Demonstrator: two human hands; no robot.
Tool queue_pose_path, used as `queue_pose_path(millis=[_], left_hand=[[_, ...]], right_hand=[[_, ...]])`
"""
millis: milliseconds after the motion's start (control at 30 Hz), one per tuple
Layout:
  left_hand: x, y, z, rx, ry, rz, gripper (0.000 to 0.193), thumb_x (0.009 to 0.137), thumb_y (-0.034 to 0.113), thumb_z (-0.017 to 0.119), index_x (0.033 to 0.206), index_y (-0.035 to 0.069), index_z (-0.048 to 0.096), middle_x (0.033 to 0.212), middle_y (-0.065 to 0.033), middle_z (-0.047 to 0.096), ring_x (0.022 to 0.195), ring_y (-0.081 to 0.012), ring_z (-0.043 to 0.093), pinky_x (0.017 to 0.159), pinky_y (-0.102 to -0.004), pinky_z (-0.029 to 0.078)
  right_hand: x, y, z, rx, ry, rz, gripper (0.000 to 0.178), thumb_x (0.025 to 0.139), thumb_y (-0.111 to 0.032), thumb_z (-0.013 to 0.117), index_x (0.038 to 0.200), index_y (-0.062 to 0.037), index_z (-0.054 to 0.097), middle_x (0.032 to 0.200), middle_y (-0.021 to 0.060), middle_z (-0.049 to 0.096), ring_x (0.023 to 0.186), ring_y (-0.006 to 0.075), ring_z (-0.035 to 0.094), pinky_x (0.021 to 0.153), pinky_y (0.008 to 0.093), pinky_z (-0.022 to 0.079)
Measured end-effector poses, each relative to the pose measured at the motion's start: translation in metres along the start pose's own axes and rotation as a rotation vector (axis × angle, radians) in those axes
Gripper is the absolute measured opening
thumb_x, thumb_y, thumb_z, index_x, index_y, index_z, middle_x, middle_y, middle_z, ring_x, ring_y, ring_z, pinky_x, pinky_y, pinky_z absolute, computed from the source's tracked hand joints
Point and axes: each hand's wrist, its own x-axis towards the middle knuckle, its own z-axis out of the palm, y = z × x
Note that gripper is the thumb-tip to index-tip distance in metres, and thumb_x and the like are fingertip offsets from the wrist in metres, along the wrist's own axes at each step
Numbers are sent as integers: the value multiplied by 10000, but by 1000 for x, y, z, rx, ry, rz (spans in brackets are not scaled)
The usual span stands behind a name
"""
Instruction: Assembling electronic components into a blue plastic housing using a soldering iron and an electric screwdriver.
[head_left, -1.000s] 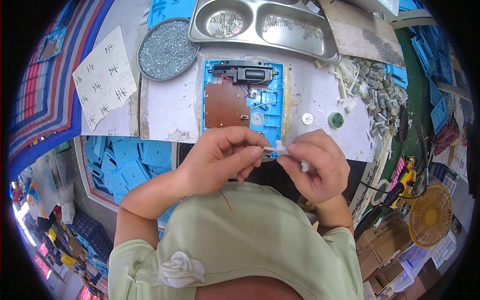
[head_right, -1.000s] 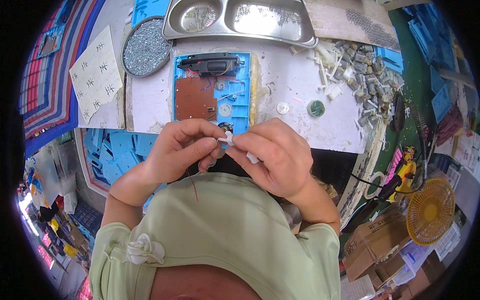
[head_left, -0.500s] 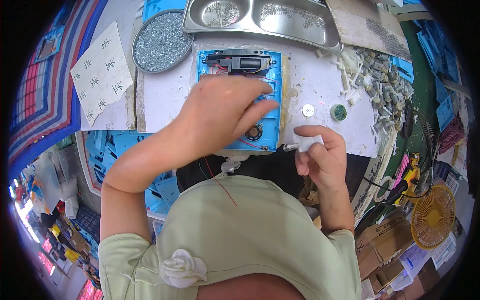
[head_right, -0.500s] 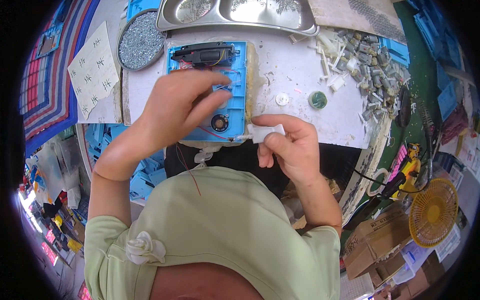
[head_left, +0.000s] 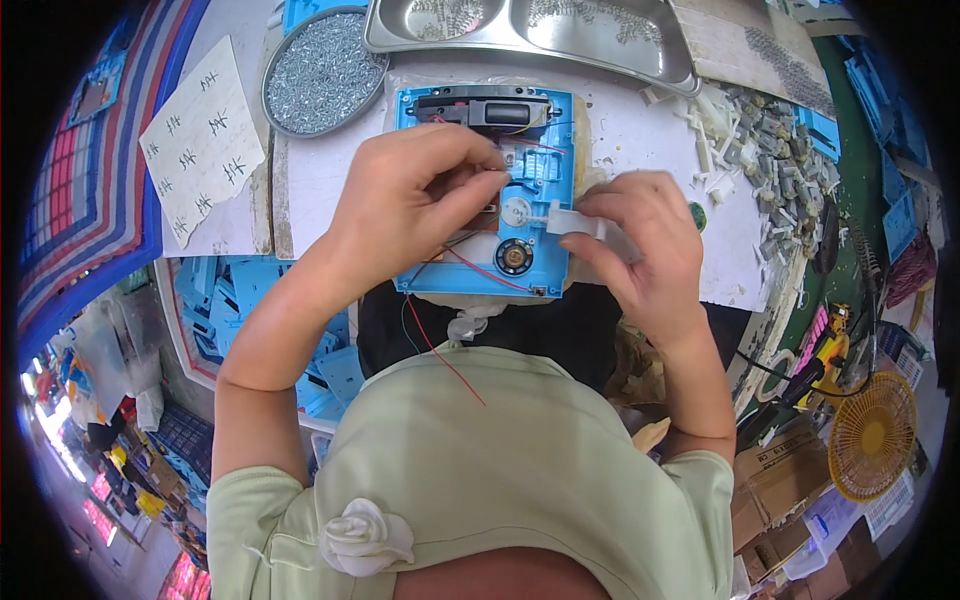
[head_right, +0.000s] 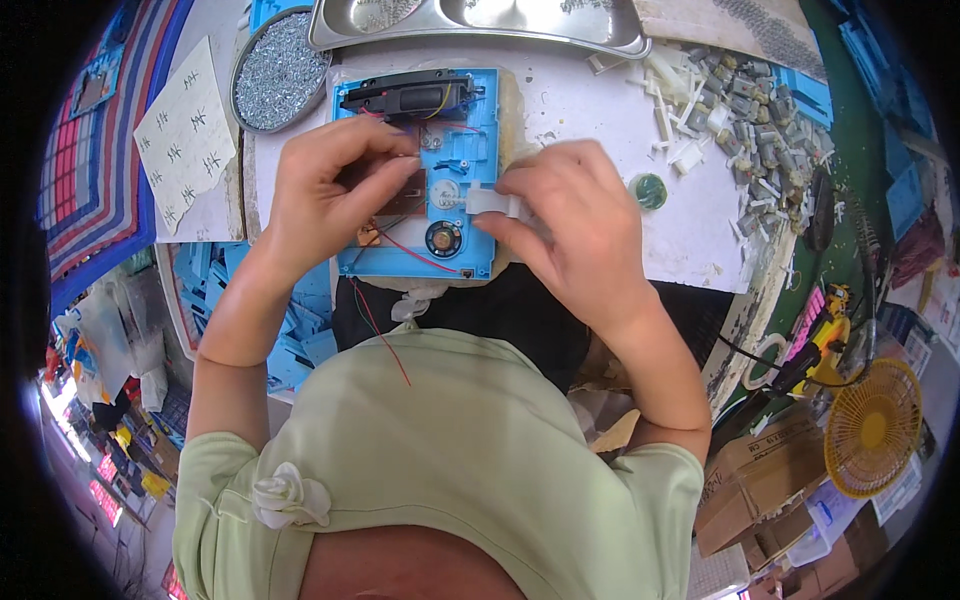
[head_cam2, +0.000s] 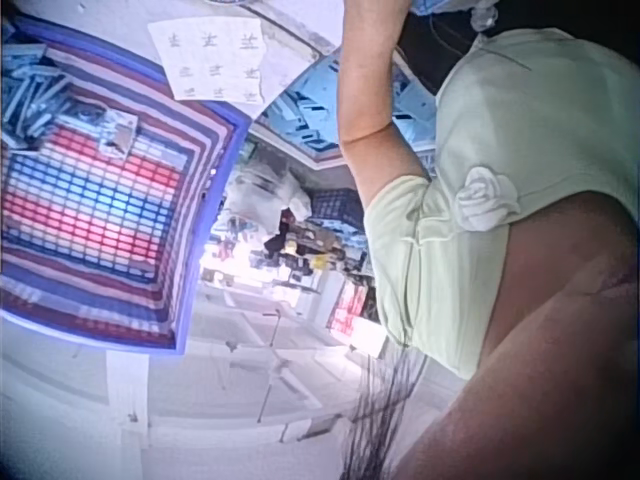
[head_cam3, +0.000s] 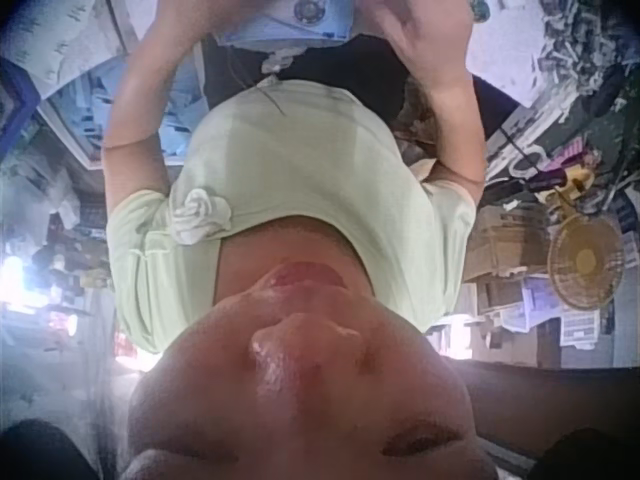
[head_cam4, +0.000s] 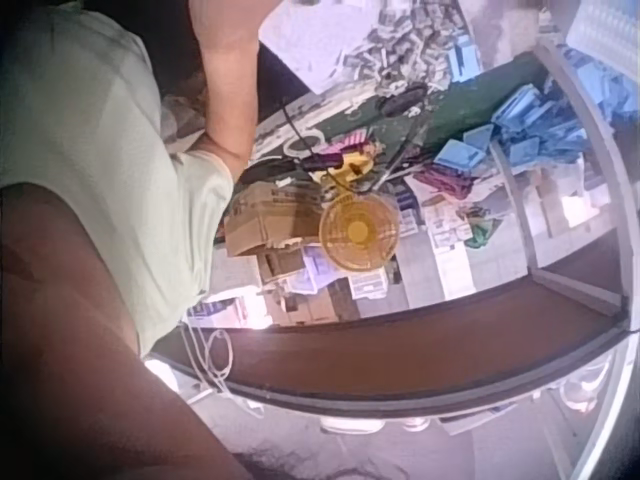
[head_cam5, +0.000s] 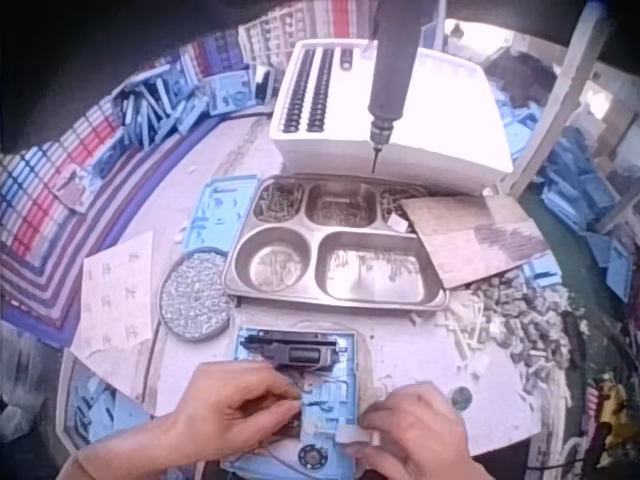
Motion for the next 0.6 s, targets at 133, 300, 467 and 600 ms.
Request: queue_pose_path(millis=[133, 300, 467, 600], left_hand=[[-9, -6, -2, 54, 16, 50, 91, 886, 21, 739, 965, -10, 705, 881, -75, 709, 697, -109, 653, 605, -241, 502], [-10, -11, 7, 50, 78, 99, 103, 878, 10, 745, 969, -9, 703, 873, -77, 706, 696, -112, 657, 603, -235, 505], [-11, -15, 13, -14, 112, 114, 113, 873, 9, 752, 972, -3, 697, 848, -68, 696, 671, -106, 642, 582, -231, 490], [-11, -14, 14, -8, 133, 130, 107, 873, 15, 756, 958, 8, 690, 832, -56, 687, 630, -97, 605, 552, -236, 462]], right_hand=[[10, -5, 3, -169, -62, -109, 354, 666, -168, 873, 937, -87, 662, 942, 52, 638, 897, 295, 569, 740, 400, 498], [23, -12, 6, -191, -122, -225, 363, 658, -188, 874, 934, -90, 659, 926, 47, 622, 868, 289, 561, 705, 386, 479], [12, 17, 24, 20, 5, -209, 384, 647, -201, 899, 934, -87, 670, 909, 45, 632, 843, 289, 557, 682, 375, 459], [6, 21, 34, 88, 14, -194, 391, 647, -202, 908, 940, -84, 678, 891, 51, 636, 834, 294, 553, 688, 371, 459]])
